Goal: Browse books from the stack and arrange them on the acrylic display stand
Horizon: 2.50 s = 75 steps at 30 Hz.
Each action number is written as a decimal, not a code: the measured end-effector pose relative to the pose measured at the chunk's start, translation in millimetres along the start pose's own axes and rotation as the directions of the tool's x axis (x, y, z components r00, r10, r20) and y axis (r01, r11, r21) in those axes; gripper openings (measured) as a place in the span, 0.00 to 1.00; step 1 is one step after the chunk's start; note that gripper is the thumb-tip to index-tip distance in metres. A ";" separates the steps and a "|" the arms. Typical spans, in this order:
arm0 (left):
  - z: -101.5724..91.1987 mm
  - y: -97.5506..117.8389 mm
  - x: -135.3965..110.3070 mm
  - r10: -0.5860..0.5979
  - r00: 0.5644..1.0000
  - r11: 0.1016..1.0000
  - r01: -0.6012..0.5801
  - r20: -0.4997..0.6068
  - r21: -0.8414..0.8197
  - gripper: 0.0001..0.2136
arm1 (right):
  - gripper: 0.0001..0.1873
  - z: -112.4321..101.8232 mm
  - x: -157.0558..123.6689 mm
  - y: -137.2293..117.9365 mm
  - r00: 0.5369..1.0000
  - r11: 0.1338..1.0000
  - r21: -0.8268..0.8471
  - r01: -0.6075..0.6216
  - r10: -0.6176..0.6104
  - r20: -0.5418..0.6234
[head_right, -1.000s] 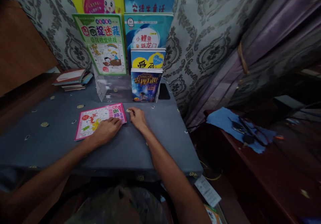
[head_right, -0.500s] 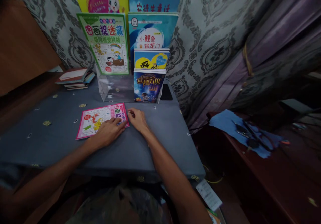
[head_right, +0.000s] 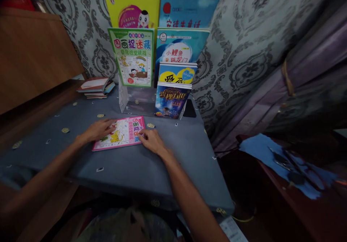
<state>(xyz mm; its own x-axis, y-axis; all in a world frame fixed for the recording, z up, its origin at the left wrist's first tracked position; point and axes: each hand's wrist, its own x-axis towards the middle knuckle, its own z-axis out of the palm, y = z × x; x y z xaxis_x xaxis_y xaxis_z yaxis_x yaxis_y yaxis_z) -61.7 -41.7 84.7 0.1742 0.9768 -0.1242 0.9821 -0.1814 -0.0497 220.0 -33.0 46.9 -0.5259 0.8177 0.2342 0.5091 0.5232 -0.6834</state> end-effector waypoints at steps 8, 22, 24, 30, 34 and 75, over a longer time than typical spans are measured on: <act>-15.1 30.8 -24.0 -0.077 0.995 0.994 0.072 0.056 0.084 0.22 | 0.16 -7.5 1.4 7.1 0.981 0.965 -0.204 -0.163 0.136 -0.141; 32.8 76.0 -68.0 0.461 0.840 0.868 -0.494 -0.285 -0.054 0.21 | 0.12 2.5 4.4 23.3 0.990 0.962 -0.262 -0.083 0.050 -0.130; 40.5 80.8 -68.6 0.493 0.807 0.846 -0.532 -0.325 -0.038 0.19 | 0.13 2.8 4.5 23.4 0.990 0.962 -0.261 -0.084 0.050 -0.134; 44.9 83.1 -62.1 0.541 0.757 0.819 -0.573 -0.367 0.025 0.13 | 0.13 2.2 4.0 17.7 0.988 0.968 -0.235 -0.091 0.059 -0.140; 38.9 80.7 -61.9 0.563 0.743 0.800 -0.600 -0.362 0.010 0.15 | 0.14 1.5 3.4 12.6 0.991 0.974 -0.213 -0.080 0.054 -0.125; 45.2 29.6 2.3 -0.185 0.978 -0.469 -0.005 0.093 -0.883 0.14 | 0.30 66.8 -14.5 -16.0 0.972 0.957 -0.266 -0.116 0.055 -0.229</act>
<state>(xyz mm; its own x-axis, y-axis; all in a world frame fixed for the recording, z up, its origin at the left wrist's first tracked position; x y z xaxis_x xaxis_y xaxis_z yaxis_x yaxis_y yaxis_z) -35.4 -49.9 38.2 -0.0184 0.9787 -0.2046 -0.3985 0.1805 0.8992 173.9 -69.2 8.3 -0.3277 0.8782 0.3483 0.7298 0.4694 -0.4971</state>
